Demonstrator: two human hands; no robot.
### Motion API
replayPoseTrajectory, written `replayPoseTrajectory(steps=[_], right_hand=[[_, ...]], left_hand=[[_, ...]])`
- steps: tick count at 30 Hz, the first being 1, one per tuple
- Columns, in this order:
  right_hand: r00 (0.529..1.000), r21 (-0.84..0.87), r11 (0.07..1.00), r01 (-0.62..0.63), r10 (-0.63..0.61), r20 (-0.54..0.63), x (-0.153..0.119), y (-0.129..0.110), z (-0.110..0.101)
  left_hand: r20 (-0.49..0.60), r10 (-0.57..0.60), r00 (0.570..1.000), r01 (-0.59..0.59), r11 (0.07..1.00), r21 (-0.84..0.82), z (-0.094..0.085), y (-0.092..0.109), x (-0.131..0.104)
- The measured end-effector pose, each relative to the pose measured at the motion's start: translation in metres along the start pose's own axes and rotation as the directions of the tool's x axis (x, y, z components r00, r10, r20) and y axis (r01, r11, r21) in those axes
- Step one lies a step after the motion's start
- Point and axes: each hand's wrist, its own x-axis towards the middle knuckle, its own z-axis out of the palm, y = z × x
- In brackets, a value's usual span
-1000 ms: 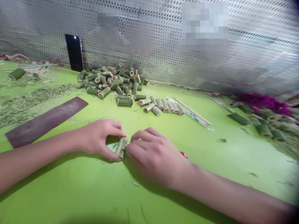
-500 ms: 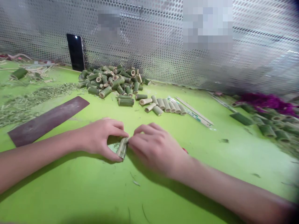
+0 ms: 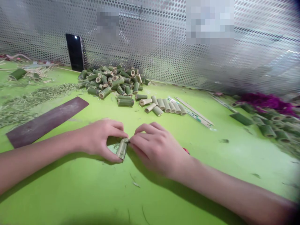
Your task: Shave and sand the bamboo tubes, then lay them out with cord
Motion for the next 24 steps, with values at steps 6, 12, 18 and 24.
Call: replayPoseTrajectory(steps=[6,12,18,24], right_hand=[[1.0,-0.01,1.0,-0.021,0.021,0.002,0.0008,0.0027,0.0024],[0.999,0.031,0.999,-0.042,0.041,0.033,0.0003,-0.0033,-0.0007],[0.999,0.039,0.998,-0.046,0.045,0.008,0.0003,-0.0038,-0.0002],[0.999,0.015,0.999,-0.034,0.034,0.011,0.0013,-0.0003,0.0012]], left_hand=[[0.006,-0.018,1.0,0.018,1.0,0.011,0.0,0.0012,-0.0009],[0.016,-0.018,1.0,0.018,0.999,0.027,0.0002,0.0018,-0.0026],[0.002,-0.012,1.0,0.012,0.999,0.03,0.0014,0.0008,-0.0043],[0.006,-0.011,1.0,0.011,0.999,0.033,-0.0001,0.0006,-0.0031]])
